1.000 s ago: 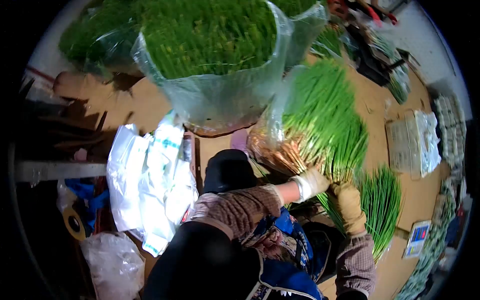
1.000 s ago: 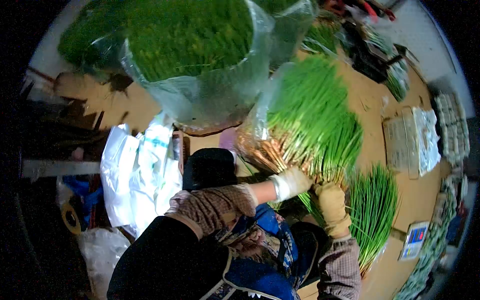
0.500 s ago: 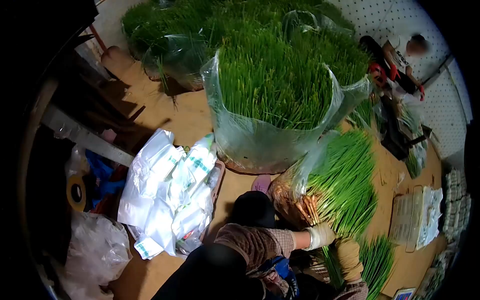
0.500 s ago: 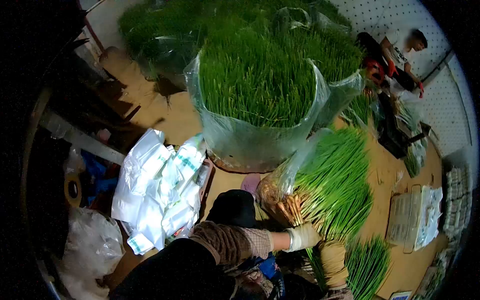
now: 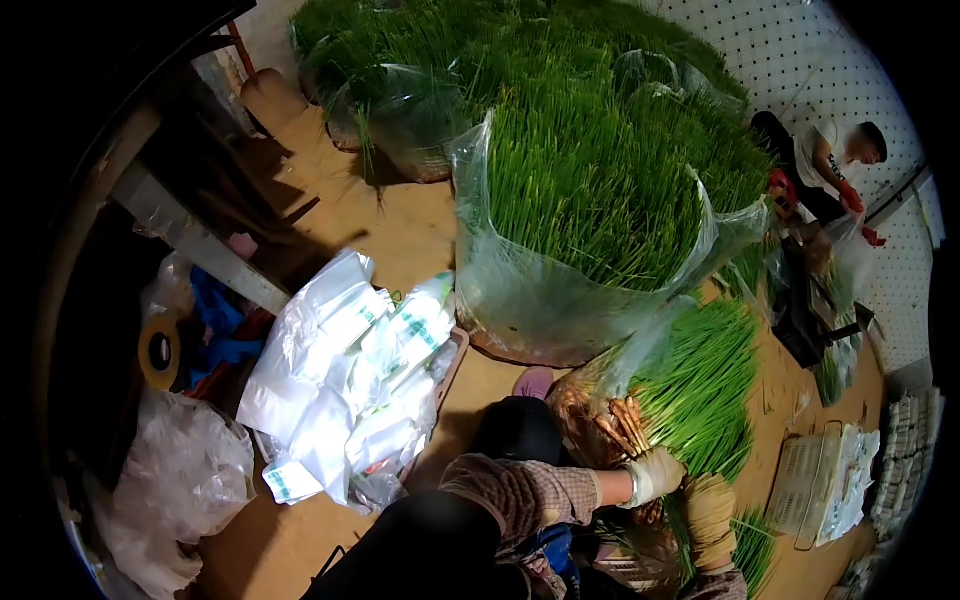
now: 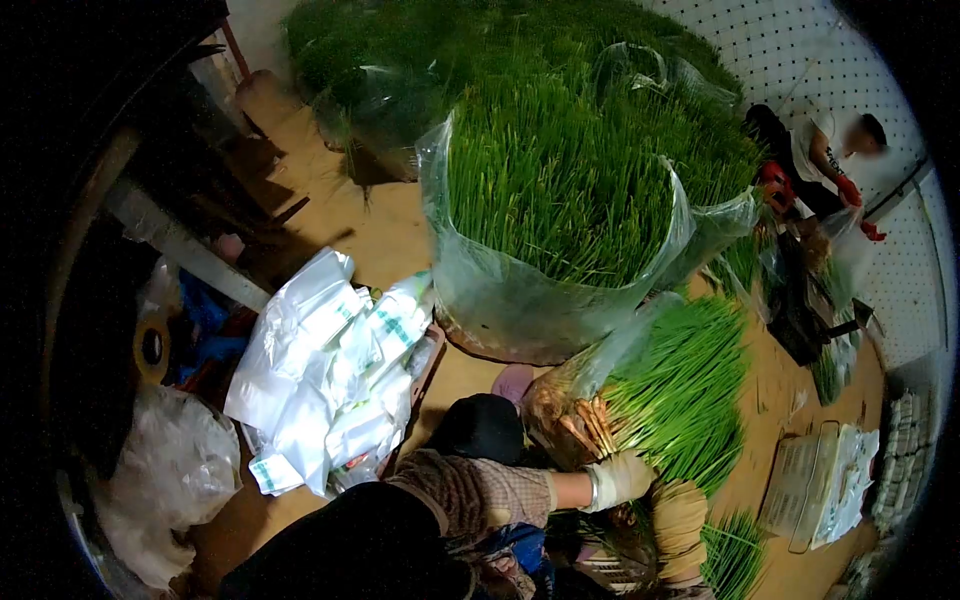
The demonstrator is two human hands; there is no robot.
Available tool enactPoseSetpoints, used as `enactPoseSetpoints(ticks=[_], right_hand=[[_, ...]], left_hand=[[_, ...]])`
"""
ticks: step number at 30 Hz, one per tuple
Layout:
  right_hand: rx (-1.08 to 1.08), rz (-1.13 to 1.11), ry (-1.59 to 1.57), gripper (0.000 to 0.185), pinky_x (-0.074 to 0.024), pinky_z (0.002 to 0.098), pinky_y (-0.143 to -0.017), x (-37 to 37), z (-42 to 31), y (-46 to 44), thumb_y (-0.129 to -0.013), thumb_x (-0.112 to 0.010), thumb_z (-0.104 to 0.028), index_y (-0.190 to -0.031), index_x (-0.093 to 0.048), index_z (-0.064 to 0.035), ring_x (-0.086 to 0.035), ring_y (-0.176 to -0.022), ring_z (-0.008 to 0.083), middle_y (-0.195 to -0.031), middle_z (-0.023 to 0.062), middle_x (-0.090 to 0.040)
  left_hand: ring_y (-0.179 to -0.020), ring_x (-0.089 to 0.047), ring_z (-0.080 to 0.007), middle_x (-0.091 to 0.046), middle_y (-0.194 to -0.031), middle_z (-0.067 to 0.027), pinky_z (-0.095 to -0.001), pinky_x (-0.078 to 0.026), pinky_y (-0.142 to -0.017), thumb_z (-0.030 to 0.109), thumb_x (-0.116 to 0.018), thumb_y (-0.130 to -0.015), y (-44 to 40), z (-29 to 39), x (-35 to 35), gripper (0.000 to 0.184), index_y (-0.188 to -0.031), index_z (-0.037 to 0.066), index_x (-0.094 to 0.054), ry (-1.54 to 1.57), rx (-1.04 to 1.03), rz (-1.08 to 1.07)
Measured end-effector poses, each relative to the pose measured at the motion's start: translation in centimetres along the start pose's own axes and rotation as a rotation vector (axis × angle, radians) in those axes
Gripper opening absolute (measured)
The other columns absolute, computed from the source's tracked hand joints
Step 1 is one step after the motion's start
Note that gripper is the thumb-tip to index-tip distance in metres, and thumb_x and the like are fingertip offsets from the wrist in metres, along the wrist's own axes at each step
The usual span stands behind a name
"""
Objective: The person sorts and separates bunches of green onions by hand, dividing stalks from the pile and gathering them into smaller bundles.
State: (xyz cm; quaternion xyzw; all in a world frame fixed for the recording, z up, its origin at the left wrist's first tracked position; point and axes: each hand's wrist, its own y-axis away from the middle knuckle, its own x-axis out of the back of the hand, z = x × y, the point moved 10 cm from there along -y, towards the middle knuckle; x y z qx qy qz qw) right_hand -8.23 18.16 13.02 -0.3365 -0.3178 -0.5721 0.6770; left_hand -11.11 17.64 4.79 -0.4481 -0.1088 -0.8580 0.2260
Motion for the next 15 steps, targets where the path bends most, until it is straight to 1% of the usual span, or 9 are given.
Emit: enactPoseSetpoints(ticks=[1, 3, 4, 6, 7, 8, 10, 12, 15], right_hand=[[0.006, 0.002, 0.001, 0.025, -0.0389, 0.0345, -0.045, -0.2, -0.1, 0.0, -0.084, -0.052, -0.02, -0.068, -0.043, -0.0012, -0.046, -0.05, 0.0237, -0.059, 0.0111, -0.042], [-0.047, 0.052, 0.013, 0.026, -0.038, 0.0332, -0.044, -0.3, 0.4, 0.0, -0.085, -0.051, -0.021, -0.068, -0.043, -0.0019, -0.045, -0.05, 0.0229, -0.06, 0.0109, -0.041], [-0.043, 0.054, 0.014, 0.026, -0.038, 0.0332, -0.044, -0.2, 0.5, -0.1, -0.085, -0.051, -0.021, -0.068, -0.043, -0.0019, -0.045, -0.05, 0.0229, -0.06, 0.0109, -0.041], [0.023, 0.053, -0.023, 0.027, -0.0366, 0.0308, -0.043, 0.2, 0.1, -0.4, -0.086, -0.05, -0.022, -0.068, -0.043, -0.0031, -0.043, -0.049, 0.0204, -0.06, 0.0099, -0.04], [0.026, 0.053, -0.021, 0.027, -0.0366, 0.0308, -0.043, -0.1, 0.3, -0.4, -0.086, -0.05, -0.022, -0.068, -0.043, -0.0031, -0.043, -0.049, 0.0204, -0.06, 0.0099, -0.04], [0.054, -0.006, 0.044, 0.025, -0.0363, 0.0305, -0.044, -0.8, 0.3, -0.5, -0.086, -0.05, -0.021, -0.069, -0.043, -0.0034, -0.043, -0.05, 0.0197, -0.061, 0.0097, -0.041], [0.084, -0.065, 0.11, 0.024, -0.036, 0.0302, -0.044, -1.4, 0.4, -0.5, -0.086, -0.049, -0.021, -0.07, -0.044, -0.0037, -0.043, -0.052, 0.019, -0.062, 0.0095, -0.042], [0.182, -0.065, 0.239, 0.021, -0.0361, 0.031, -0.047, 0.8, -0.6, -1.6, -0.086, -0.048, -0.019, -0.072, -0.045, -0.0035, -0.044, -0.057, 0.0193, -0.066, 0.0099, -0.043], [0.191, -0.065, 0.144, 0.018, -0.0366, 0.0323, -0.049, 0.5, -0.1, -1.9, -0.085, -0.048, -0.016, -0.074, -0.046, -0.0025, -0.044, -0.061, 0.0207, -0.068, 0.0105, -0.044]], left_hand=[[-0.06, -0.054, -0.023, -0.058, -0.07, -0.0133, -0.0384, -0.04, -0.046, 0.011, -0.05, -0.077, 0.0, 0.0, 0.4, 0.012, -0.072, 0.005, -0.059, 0.002, 0.005, 0.004], [-0.061, -0.056, -0.021, -0.06, -0.072, -0.0095, -0.0367, -0.04, -0.049, 0.009, -0.056, -0.074, 1.1, 1.1, 0.7, 0.008, -0.077, 0.003, -0.06, -0.161, -0.095, -0.206], [-0.061, -0.056, -0.021, -0.06, -0.072, -0.0095, -0.0367, -0.04, -0.049, 0.009, -0.056, -0.074, 1.4, 1.1, 0.9, 0.008, -0.077, 0.003, -0.06, -0.159, -0.092, -0.202], [-0.059, -0.061, -0.0193, -0.06, -0.064, -0.0061, -0.0331, -0.045, -0.044, 0.008, -0.062, -0.065, 1.8, 1.9, 2.1, 0.011, -0.074, 0.002, -0.06, -0.265, -0.163, -0.068], [-0.057, -0.06, -0.0201, -0.058, -0.062, -0.0074, -0.0332, -0.044, -0.041, 0.006, -0.063, -0.064, 1.6, 1.8, 2.5, 0.012, -0.074, 0.001, -0.058, -0.189, -0.149, -0.024], [-0.057, -0.06, -0.0201, -0.058, -0.062, -0.0074, -0.0332, -0.044, -0.041, 0.006, -0.063, -0.064, 1.3, 1.8, 1.9, 0.012, -0.074, 0.001, -0.058, -0.188, -0.147, -0.022], [-0.054, -0.06, -0.0201, -0.057, -0.06, -0.0082, -0.0331, -0.044, -0.039, 0.004, -0.062, -0.064, 0.5, 0.6, 1.2, 0.01, -0.072, 0.001, -0.057, -0.078, 0.008, 0.046], [-0.053, -0.059, -0.0208, -0.057, -0.06, -0.0088, -0.0333, -0.044, -0.038, 0.004, -0.06, -0.066, 1.0, 0.9, 2.6, 0.007, -0.071, 0.001, -0.056, -0.098, -0.024, 0.047], [-0.052, -0.059, -0.0217, -0.056, -0.059, -0.0097, -0.0341, -0.044, -0.037, 0.004, -0.057, -0.07, 0.6, 1.0, 2.8, 0.003, -0.071, 0.001, -0.055, -0.082, -0.028, 0.042]])
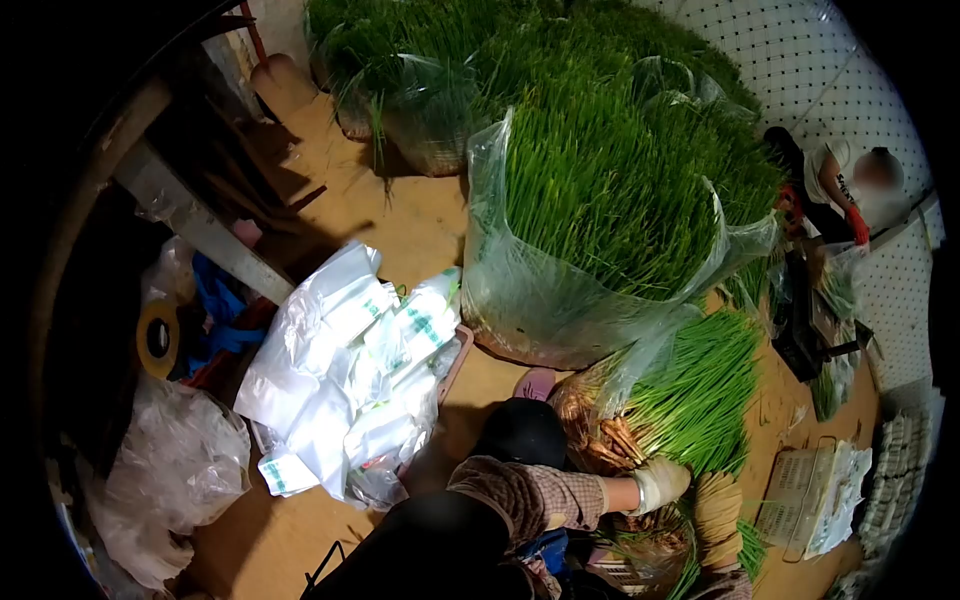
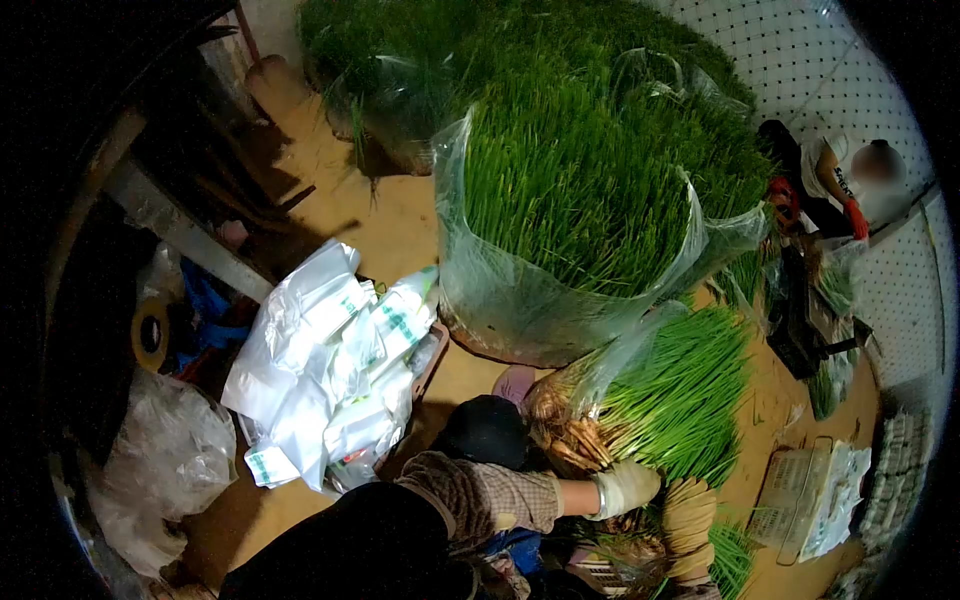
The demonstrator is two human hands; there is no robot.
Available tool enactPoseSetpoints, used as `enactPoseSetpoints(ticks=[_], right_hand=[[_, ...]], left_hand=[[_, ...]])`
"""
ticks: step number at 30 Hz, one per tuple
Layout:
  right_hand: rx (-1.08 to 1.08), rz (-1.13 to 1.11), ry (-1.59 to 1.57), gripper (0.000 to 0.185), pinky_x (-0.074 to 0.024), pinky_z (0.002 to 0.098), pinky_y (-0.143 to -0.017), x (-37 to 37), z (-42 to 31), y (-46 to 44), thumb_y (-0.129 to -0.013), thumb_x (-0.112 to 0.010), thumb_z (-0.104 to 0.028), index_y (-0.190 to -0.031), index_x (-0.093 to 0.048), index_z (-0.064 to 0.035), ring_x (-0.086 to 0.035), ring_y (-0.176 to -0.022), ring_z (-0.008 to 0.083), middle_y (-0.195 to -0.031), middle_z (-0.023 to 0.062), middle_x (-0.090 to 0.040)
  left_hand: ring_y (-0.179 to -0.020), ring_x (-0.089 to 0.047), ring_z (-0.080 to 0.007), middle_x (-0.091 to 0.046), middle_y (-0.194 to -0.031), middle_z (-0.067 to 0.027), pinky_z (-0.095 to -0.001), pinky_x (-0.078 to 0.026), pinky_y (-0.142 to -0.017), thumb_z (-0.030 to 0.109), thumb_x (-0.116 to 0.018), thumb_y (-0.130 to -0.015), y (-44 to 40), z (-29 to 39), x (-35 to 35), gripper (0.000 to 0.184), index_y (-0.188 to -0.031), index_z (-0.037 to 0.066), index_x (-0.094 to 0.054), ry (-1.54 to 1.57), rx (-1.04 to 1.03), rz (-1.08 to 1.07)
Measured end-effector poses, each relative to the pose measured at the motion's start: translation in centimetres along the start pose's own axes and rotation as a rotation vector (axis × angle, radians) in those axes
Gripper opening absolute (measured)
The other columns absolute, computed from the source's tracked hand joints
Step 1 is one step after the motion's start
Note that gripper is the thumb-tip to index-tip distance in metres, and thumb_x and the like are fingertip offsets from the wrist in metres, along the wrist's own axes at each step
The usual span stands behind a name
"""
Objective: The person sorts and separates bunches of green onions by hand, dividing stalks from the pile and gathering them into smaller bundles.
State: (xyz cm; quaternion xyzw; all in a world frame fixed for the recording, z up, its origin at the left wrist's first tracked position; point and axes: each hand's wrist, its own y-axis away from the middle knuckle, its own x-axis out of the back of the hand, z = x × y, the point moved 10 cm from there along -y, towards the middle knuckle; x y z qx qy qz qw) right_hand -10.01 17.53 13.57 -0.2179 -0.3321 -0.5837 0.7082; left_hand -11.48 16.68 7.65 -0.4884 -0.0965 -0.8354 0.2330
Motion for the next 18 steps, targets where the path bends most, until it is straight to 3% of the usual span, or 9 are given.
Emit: enactPoseSetpoints(ticks=[4, 7, 9, 11, 12, 13, 14, 16, 18], right_hand=[[-0.004, 0.032, -0.022, 0.015, -0.0368, 0.0321, -0.05, 0.4, 0.5, -0.8, -0.084, -0.048, -0.015, -0.075, -0.046, -0.0023, -0.044, -0.061, 0.021, -0.069, 0.0101, -0.044], [-0.228, 0.193, -0.014, 0.009, -0.039, 0.0317, -0.054, 1.6, 3.1, -1.5, -0.077, -0.052, -0.014, -0.075, -0.047, -0.0065, -0.046, -0.064, 0.0223, -0.071, 0.0086, -0.045], [-0.128, -0.156, 0.285, 0.009, -0.0393, 0.0318, -0.056, -2.8, 4.9, -1.9, -0.08, -0.051, -0.015, -0.075, -0.047, -0.0072, -0.047, -0.066, 0.0218, -0.072, 0.0085, -0.044], [-0.415, -0.13, -0.086, 0.025, -0.0434, 0.0329, -0.072, -7.5, 14.4, 0.8, -0.086, -0.048, -0.022, -0.101, -0.054, -0.0022, -0.053, -0.085, 0.0215, -0.094, 0.0125, -0.055], [-0.782, 0.077, -0.926, 0.031, -0.042, 0.0335, -0.08, -8.3, 20.0, 2.9, -0.087, -0.046, -0.022, -0.109, -0.052, -0.0013, -0.052, -0.093, 0.0231, -0.102, 0.0131, -0.054], [-0.916, 0.159, -1.366, 0.033, -0.0413, 0.0338, -0.083, -7.2, 22.2, 4.2, -0.088, -0.045, -0.023, -0.113, -0.05, -0.0009, -0.052, -0.096, 0.0238, -0.107, 0.0133, -0.054], [-1.078, 0.306, -1.78, 0.036, -0.0406, 0.0341, -0.087, -5.9, 24.2, 5.7, -0.089, -0.044, -0.023, -0.117, -0.049, -0.0004, -0.052, -0.1, 0.0246, -0.111, 0.0136, -0.053], [-1.064, 0.627, -1.55, 0.043, -0.0361, 0.0332, -0.092, 4.4, 25.7, 8.0, -0.09, -0.041, -0.034, -0.12, -0.047, -0.003, -0.048, -0.108, 0.0229, -0.117, 0.0127, -0.05], [-1.165, 0.868, -1.345, 0.044, -0.0361, 0.0333, -0.092, 8.7, 28.0, 11.8, -0.091, -0.041, -0.034, -0.122, -0.046, -0.003, -0.047, -0.11, 0.0228, -0.117, 0.0127, -0.051]], left_hand=[[-0.053, -0.059, -0.0228, -0.056, -0.059, -0.0104, -0.0348, -0.045, -0.039, 0.004, -0.054, -0.073, -0.9, -0.9, -0.2, 0.004, -0.073, 0.001, -0.055, 0.07, 0.129, 0.099], [-0.055, -0.06, -0.0238, -0.058, -0.063, -0.0109, -0.0349, -0.046, -0.041, 0.005, -0.052, -0.074, -0.4, -1.2, 2.4, 0.006, -0.074, -0.001, -0.054, 0.091, 0.133, 0.184], [-0.06, -0.061, -0.0251, -0.06, -0.069, -0.012, -0.0354, -0.048, -0.044, 0.002, -0.052, -0.074, -0.5, -1.4, 3.1, 0.006, -0.078, -0.001, -0.055, 0.144, 0.08, 0.076], [-0.067, -0.062, -0.0276, -0.06, -0.078, -0.0149, -0.0379, -0.049, -0.05, -0.002, -0.054, -0.071, 0.8, -2.5, 1.2, 0.015, -0.086, 0.0, -0.055, 0.292, 0.181, -0.173], [-0.078, -0.064, -0.0227, -0.063, -0.087, -0.011, -0.0319, -0.052, -0.057, 0.001, -0.065, -0.069, 1.4, -2.6, 1.8, 0.03, -0.097, 0.001, -0.057, 0.245, 0.215, -0.162], [-0.08, -0.061, -0.0331, -0.059, -0.09, -0.0191, -0.0391, -0.05, -0.064, -0.006, -0.055, -0.068, 1.6, -3.1, 0.9, 0.036, -0.103, -0.002, -0.051, 0.474, 0.222, -0.176], [-0.078, -0.061, -0.03, -0.06, -0.089, -0.0173, -0.0368, -0.049, -0.062, -0.004, -0.058, -0.07, 1.2, -3.6, 0.7, 0.036, -0.105, -0.002, -0.051, 0.498, 0.229, -0.126], [-0.076, -0.061, -0.0269, -0.061, -0.087, -0.0155, -0.0345, -0.049, -0.061, -0.001, -0.062, -0.071, -0.3, -4.2, -2.5, 0.037, -0.107, -0.001, -0.051, 0.52, 0.232, -0.076], [-0.07, -0.059, -0.027, -0.059, -0.084, -0.0167, -0.0367, -0.047, -0.057, -0.002, -0.06, -0.074, -2.3, -5.2, -5.5, 0.039, -0.111, -0.002, -0.047, 0.704, 0.316, -0.018]])
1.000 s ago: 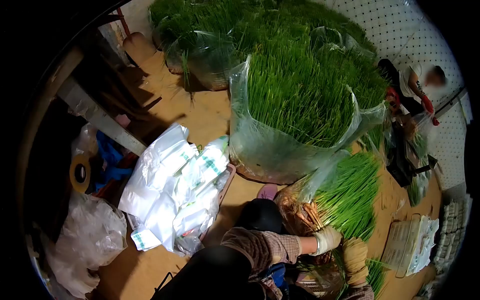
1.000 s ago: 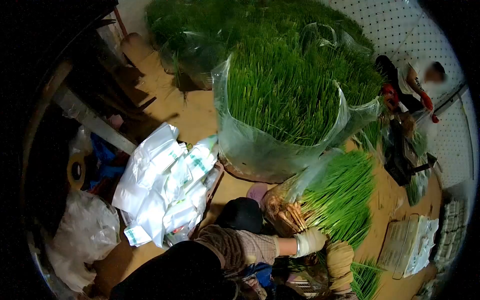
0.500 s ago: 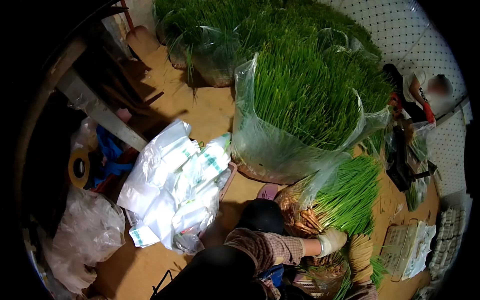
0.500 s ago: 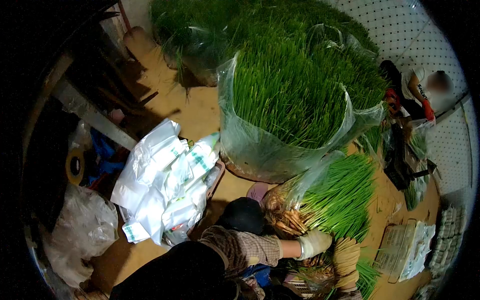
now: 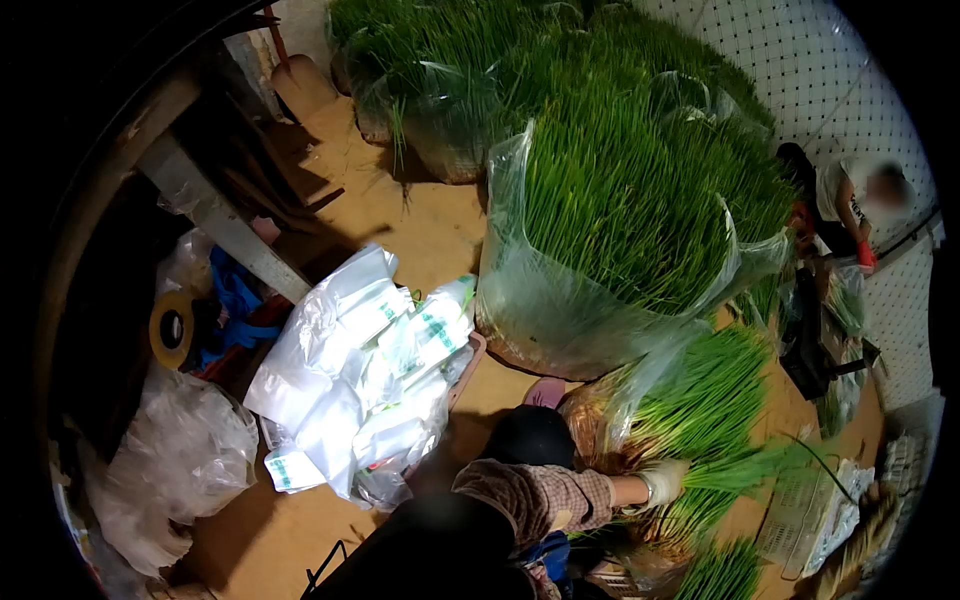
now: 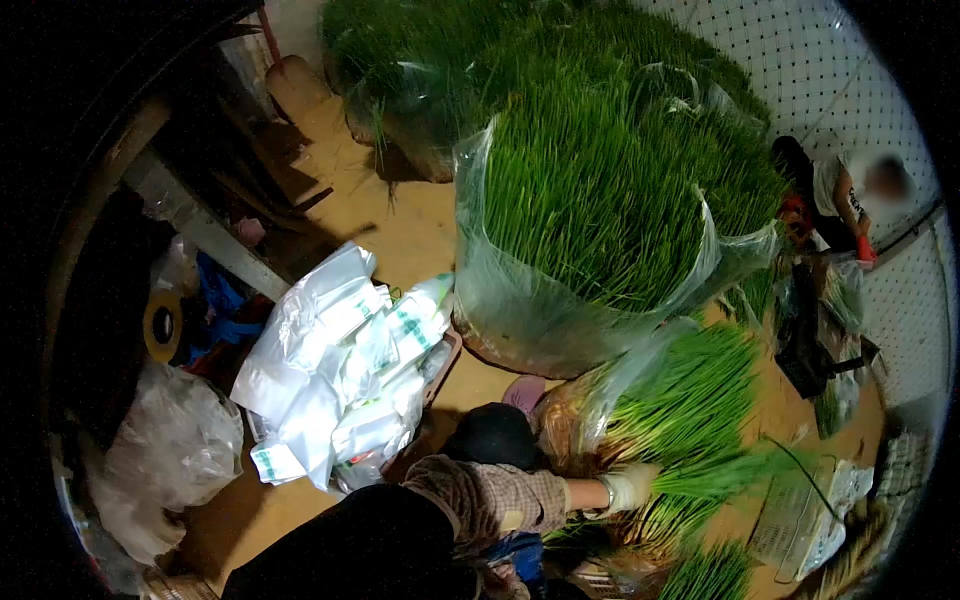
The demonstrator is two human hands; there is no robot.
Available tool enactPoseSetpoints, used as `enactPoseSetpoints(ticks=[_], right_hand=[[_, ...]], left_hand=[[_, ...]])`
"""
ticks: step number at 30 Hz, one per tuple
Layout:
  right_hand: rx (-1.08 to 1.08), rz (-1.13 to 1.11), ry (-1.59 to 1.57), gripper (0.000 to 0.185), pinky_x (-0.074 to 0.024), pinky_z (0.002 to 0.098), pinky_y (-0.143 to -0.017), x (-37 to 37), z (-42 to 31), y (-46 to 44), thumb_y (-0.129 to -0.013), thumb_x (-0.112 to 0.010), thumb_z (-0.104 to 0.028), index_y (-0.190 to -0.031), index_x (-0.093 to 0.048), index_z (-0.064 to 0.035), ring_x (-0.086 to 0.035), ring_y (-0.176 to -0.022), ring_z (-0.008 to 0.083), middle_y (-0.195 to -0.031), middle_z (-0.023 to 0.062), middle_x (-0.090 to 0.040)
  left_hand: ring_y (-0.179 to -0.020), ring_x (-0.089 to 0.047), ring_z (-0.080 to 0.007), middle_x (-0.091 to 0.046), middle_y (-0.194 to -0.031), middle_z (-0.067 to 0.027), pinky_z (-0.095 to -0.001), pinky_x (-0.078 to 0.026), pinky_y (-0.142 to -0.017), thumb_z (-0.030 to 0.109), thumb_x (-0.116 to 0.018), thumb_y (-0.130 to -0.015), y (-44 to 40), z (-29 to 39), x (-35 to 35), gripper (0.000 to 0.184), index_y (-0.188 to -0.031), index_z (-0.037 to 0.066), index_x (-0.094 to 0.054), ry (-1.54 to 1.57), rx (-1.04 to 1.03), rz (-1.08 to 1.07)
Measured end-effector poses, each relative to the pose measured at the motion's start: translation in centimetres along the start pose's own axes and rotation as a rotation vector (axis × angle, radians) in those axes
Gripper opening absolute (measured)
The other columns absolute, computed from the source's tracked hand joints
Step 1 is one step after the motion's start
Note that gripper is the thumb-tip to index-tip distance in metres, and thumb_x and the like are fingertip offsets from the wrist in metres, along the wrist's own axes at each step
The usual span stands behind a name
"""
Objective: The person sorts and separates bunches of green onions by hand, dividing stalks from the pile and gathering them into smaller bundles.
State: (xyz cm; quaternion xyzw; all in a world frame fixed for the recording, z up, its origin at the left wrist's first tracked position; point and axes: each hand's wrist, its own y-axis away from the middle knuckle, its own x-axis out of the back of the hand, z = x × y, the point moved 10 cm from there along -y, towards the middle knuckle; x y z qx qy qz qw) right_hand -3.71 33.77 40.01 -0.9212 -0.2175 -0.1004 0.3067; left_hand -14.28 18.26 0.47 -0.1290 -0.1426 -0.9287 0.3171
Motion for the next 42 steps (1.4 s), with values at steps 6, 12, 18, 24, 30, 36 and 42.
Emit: enactPoseSetpoints(ticks=[6, 12, 18, 24, 30, 36, 42], right_hand=[[-0.525, -0.069, 0.163, 0.051, -0.0181, 0.0402, -0.101, -1.3, 1.5, 12.6, -0.091, -0.033, -0.041, -0.133, -0.027, -0.0129, -0.026, -0.124, 0.0258, -0.133, 0.0133, -0.028], [0.067, -0.908, 0.492, 0.033, -0.0346, 0.0383, -0.092, -10.2, 10.7, 28.5, -0.087, -0.048, -0.014, -0.117, -0.049, -0.0011, -0.046, -0.107, 0.033, -0.112, 0.0208, -0.051], [-0.307, -1.334, 0.47, 0.04, -0.0414, 0.038, -0.082, -14.7, 22.2, 40.2, -0.082, -0.056, -0.02, -0.117, -0.05, -0.0022, -0.052, -0.099, 0.0362, -0.105, 0.0276, -0.054], [-0.73, -0.612, 0.107, 0.04, -0.0396, 0.0364, -0.087, -14.0, 22.6, 30.8, -0.088, -0.05, -0.022, -0.118, -0.044, 0.0042, -0.05, -0.104, 0.0297, -0.116, 0.0197, -0.05], [-0.428, -0.736, -0.035, 0.077, -0.0377, 0.0333, -0.092, -18.5, 11.2, 27.2, -0.078, -0.064, -0.026, -0.135, -0.019, -0.0018, -0.048, -0.107, 0.0275, -0.119, 0.0185, -0.047], [-0.626, -0.91, 0.128, 0.073, -0.0487, 0.0417, -0.072, -18.9, 14.3, 29.0, -0.079, -0.057, -0.024, -0.136, -0.014, -0.0095, -0.06, -0.084, 0.0337, -0.101, 0.0252, -0.056], [-0.165, -0.91, 0.395, 0.077, -0.049, 0.04, -0.058, -15.1, 12.9, 26.8, -0.078, -0.05, -0.012, -0.141, -0.004, -0.0152, -0.059, -0.071, 0.0342, -0.086, 0.0212, -0.057]], left_hand=[[-0.056, -0.054, -0.0258, -0.056, -0.076, -0.019, -0.0354, -0.043, -0.045, -0.002, -0.041, -0.085, 0.0, -0.5, 0.3, 0.033, -0.115, -0.009, -0.03, 1.071, 0.357, -0.168], [-0.065, -0.061, -0.0279, -0.06, -0.084, -0.02, -0.0345, -0.048, -0.048, -0.01, -0.05, -0.076, 0.5, -0.7, 4.2, 0.04, -0.11, -0.014, -0.03, 1.232, 0.294, -0.025], [-0.075, -0.063, -0.0195, -0.062, -0.098, -0.0196, -0.0273, -0.051, -0.061, -0.003, -0.063, -0.071, 2.1, 0.8, 6.6, 0.063, -0.119, -0.018, -0.024, 1.107, 0.36, -0.008], [-0.062, -0.058, -0.0148, -0.06, -0.078, -0.0157, -0.0235, -0.051, -0.052, 0.011, -0.065, -0.077, 6.7, 4.4, 8.8, 0.013, -0.081, -0.001, -0.061, 1.04, 0.499, -0.216], [-0.077, -0.062, -0.0213, -0.055, -0.111, -0.0176, -0.0273, -0.054, -0.065, 0.011, -0.06, -0.079, 4.8, 2.1, 3.7, 0.031, -0.105, -0.003, -0.055, 1.175, 0.399, -0.251], [-0.081, -0.059, -0.0192, -0.057, -0.1, -0.0108, -0.0284, -0.051, -0.07, 0.03, -0.05, -0.085, 7.1, 5.1, 4.7, 0.039, -0.114, 0.004, -0.049, 1.226, 0.331, -0.151], [-0.094, -0.059, -0.0261, -0.055, -0.113, -0.0166, -0.0385, -0.053, -0.075, 0.038, -0.05, -0.087, 2.6, 4.2, 5.9, 0.051, -0.123, 0.003, -0.042, 1.629, 0.219, -0.217]])
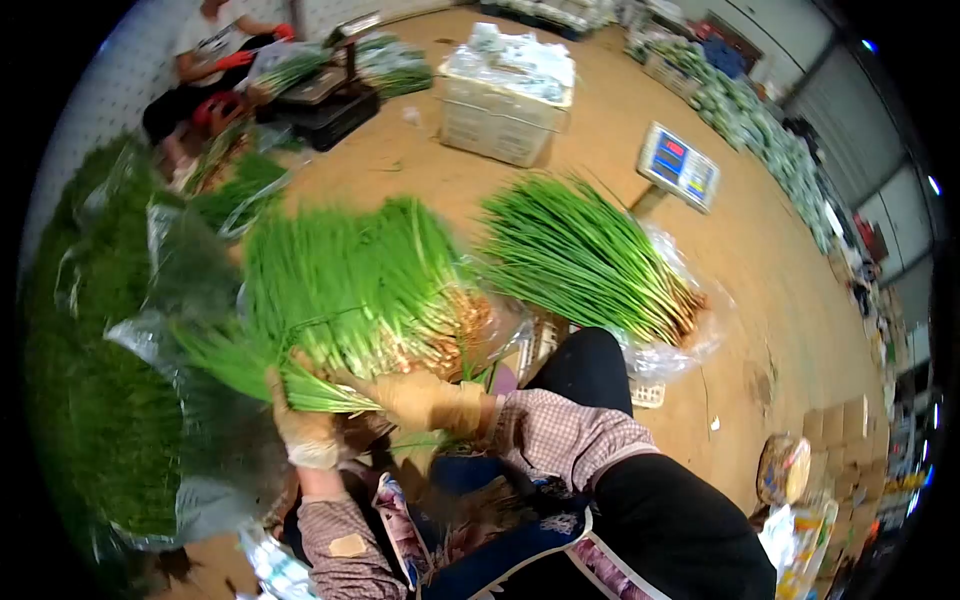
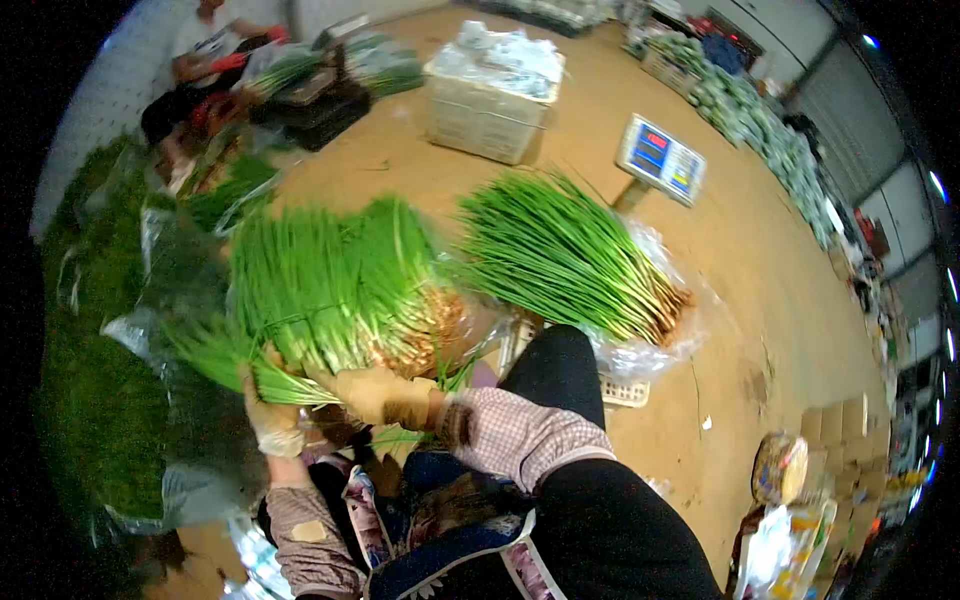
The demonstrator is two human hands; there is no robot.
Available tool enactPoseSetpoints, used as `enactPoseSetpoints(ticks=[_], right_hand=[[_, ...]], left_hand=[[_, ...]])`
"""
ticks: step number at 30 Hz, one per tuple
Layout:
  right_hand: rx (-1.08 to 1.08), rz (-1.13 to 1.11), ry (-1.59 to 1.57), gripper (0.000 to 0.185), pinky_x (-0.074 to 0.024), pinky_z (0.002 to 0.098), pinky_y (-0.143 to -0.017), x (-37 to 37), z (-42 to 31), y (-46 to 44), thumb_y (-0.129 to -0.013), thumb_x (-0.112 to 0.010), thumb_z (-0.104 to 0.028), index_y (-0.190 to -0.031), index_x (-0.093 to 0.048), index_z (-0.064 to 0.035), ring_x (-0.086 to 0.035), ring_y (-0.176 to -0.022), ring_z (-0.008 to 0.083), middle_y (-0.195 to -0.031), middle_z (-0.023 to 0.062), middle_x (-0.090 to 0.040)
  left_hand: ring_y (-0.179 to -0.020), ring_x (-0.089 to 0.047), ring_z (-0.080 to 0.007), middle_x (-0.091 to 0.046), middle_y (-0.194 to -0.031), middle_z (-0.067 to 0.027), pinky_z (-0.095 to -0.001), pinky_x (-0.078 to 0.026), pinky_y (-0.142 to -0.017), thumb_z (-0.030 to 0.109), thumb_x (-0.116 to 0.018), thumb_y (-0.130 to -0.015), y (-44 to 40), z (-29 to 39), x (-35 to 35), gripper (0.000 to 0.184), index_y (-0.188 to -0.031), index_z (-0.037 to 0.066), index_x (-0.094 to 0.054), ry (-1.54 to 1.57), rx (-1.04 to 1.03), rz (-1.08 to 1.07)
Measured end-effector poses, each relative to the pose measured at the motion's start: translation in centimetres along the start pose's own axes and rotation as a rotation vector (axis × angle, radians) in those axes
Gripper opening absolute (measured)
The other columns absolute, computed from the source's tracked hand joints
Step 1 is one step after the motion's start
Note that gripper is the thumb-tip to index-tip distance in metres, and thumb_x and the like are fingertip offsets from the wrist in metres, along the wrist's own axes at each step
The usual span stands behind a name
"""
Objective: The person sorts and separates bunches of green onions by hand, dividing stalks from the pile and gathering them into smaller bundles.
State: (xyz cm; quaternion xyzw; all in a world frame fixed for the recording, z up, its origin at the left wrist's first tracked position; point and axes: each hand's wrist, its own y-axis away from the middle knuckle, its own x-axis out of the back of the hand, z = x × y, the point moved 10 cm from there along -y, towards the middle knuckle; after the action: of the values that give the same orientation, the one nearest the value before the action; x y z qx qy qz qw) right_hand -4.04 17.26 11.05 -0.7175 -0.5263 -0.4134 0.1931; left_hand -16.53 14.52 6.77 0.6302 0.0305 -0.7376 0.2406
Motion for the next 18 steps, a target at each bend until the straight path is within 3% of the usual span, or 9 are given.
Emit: enactPoseSetpoints(ticks=[1, 3, 6, 9, 11, 12, 15, 17, 18], right_hand=[[0.081, 0.072, 0.113, 0.078, -0.0479, 0.0397, -0.054, 1.5, 0.3, 0.5, -0.076, -0.051, -0.012, -0.14, -0.007, -0.0133, -0.058, -0.067, 0.0331, -0.081, 0.019, -0.056], [0.218, 0.295, 0.279, 0.074, -0.0448, 0.0394, -0.047, 6.3, 0.5, 3.5, -0.073, -0.051, -0.009, -0.139, -0.018, -0.0087, -0.056, -0.059, 0.0298, -0.069, 0.0133, -0.054], [-0.023, 0.434, 0.465, 0.064, -0.0452, 0.0394, -0.051, 13.9, 5.2, 8.9, -0.076, -0.051, -0.006, -0.135, -0.028, -0.0134, -0.057, -0.064, 0.0278, -0.069, 0.011, -0.055], [-0.241, 0.527, 0.585, 0.07, -0.0455, 0.0379, -0.05, 19.2, 11.8, 15.9, -0.074, -0.053, -0.003, -0.136, -0.027, -0.0219, -0.053, -0.058, 0.0257, -0.066, 0.0087, -0.052], [-0.28, 0.594, 0.674, 0.07, -0.046, 0.0392, -0.052, 21.6, 14.8, 22.0, -0.078, -0.049, 0.0, -0.138, -0.024, -0.0247, -0.053, -0.058, 0.0261, -0.066, 0.011, -0.051], [-0.455, 0.505, 0.66, 0.068, -0.0444, 0.0385, -0.055, 22.3, 17.4, 24.6, -0.073, -0.05, 0.0, -0.135, -0.032, -0.0213, -0.053, -0.062, 0.0264, -0.069, 0.0091, -0.052], [-0.754, 0.437, 0.729, 0.06, -0.0458, 0.0397, -0.06, 22.6, 26.4, 34.1, -0.073, -0.055, -0.01, -0.129, -0.038, -0.0205, -0.056, -0.072, 0.0293, -0.075, 0.0115, -0.055], [-1.118, 0.301, 0.748, 0.059, -0.0443, 0.0427, -0.08, 19.6, 33.8, 42.8, -0.078, -0.049, -0.012, -0.133, -0.031, -0.0228, -0.052, -0.1, 0.0316, -0.112, 0.0153, -0.05], [-1.223, 0.284, 0.718, 0.055, -0.0412, 0.0443, -0.085, 18.4, 35.1, 44.9, -0.079, -0.048, -0.013, -0.131, -0.034, -0.0241, -0.048, -0.104, 0.0349, -0.117, 0.0169, -0.046]], left_hand=[[-0.098, -0.057, -0.0265, -0.054, -0.116, -0.0165, -0.0399, -0.051, -0.08, 0.037, -0.051, -0.087, -0.1, 0.5, -0.9, 0.051, -0.124, 0.003, -0.042, -0.021, -0.016, -0.017], [-0.109, -0.049, -0.0242, -0.053, -0.119, -0.012, -0.0415, -0.035, -0.098, 0.032, -0.056, -0.085, -0.7, 1.1, -2.1, 0.048, -0.121, 0.0, -0.045, 0.014, 0.0, -0.121], [-0.115, -0.043, -0.0268, -0.048, -0.124, -0.0128, -0.0433, -0.028, -0.103, 0.029, -0.058, -0.084, -2.3, 3.2, -3.2, 0.049, -0.121, 0.0, -0.045, -0.097, -0.106, -0.25], [-0.117, -0.042, -0.0267, -0.043, -0.128, -0.0153, -0.0403, -0.039, -0.098, 0.031, -0.057, -0.085, -5.3, 5.1, 2.2, 0.054, -0.125, -0.001, -0.039, -0.215, -0.101, -0.202], [-0.118, -0.042, -0.0252, -0.042, -0.129, -0.0144, -0.0372, -0.04, -0.096, 0.03, -0.053, -0.087, -4.3, 2.1, 0.1, 0.052, -0.127, 0.0, -0.038, -0.302, -0.037, -0.235], [-0.119, -0.041, -0.0238, -0.041, -0.131, -0.0135, -0.034, -0.042, -0.094, 0.03, -0.048, -0.09, -3.7, 0.2, -0.7, 0.049, -0.128, 0.002, -0.037, -0.382, 0.009, -0.259], [-0.12, -0.04, -0.0229, -0.041, -0.13, -0.0122, -0.0316, -0.04, -0.095, 0.03, -0.048, -0.09, -2.3, -2.4, -0.7, 0.049, -0.13, 0.004, -0.036, -0.596, 0.04, -0.343], [-0.12, -0.04, -0.0216, -0.043, -0.128, -0.0103, -0.032, -0.035, -0.098, 0.037, -0.053, -0.086, -2.4, -2.6, 2.5, 0.056, -0.13, 0.006, -0.037, -0.788, 0.031, -0.196], [-0.119, -0.041, -0.0213, -0.044, -0.126, -0.0099, -0.032, -0.034, -0.098, 0.038, -0.055, -0.085, -1.7, -3.1, 2.3, 0.059, -0.13, 0.006, -0.037, -0.825, 0.042, -0.141]])
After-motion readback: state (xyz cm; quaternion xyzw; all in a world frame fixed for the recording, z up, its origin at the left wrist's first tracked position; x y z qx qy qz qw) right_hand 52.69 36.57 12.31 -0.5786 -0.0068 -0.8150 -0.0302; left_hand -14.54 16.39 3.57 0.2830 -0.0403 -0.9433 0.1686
